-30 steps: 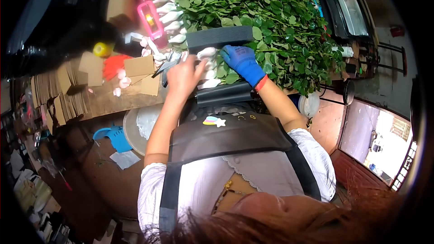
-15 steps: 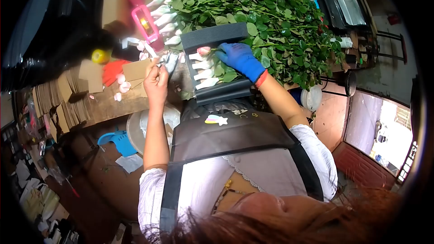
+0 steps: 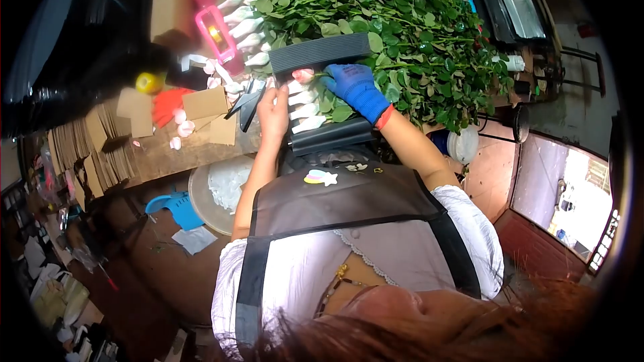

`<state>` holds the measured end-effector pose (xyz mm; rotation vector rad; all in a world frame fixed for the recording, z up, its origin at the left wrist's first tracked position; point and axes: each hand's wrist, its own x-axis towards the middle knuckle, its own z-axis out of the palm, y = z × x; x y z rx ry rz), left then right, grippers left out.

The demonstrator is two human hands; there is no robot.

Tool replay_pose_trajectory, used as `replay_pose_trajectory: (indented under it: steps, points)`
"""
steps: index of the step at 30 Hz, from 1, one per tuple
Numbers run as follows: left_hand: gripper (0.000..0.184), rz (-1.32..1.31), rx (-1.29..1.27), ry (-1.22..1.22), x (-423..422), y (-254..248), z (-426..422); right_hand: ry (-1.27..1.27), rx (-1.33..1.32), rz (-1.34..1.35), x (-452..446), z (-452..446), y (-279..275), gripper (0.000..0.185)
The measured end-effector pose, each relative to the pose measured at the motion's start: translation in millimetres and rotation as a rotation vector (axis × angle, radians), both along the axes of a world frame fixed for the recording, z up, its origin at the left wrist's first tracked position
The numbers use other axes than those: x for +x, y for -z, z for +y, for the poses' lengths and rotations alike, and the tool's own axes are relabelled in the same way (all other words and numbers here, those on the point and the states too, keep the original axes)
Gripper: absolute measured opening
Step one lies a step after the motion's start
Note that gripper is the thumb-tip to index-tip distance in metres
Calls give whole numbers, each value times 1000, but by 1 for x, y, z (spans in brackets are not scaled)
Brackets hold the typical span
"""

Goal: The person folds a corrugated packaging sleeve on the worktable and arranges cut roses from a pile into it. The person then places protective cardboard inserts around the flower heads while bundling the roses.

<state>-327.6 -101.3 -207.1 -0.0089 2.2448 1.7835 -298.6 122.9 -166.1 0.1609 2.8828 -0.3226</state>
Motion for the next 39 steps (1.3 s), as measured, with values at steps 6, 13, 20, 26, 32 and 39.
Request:
replay_pose_trajectory:
  steps: [6,13,20,26,32,39]
  points:
    - [20,48,218,-215,-5,6,-57,-18,-168,-45,4,9,-15,45]
    - [35,159,-320,291,3,-35,-12,-60,-69,-63,6,2,-7,56]
    - [23,47,39,-167,11,-2,-28,-53,-59,-6,13,2,-4,58]
    - [28,-59,-159,148,12,-25,-75,-70,-319,96,28,6,-71,43]
    - [41,-60,-292,396,18,-27,-21,-356,50,-267,16,-20,-35,22]
    - [27,-120,45,-43,24,-15,-58,-328,-18,-248,18,-18,-39,20]
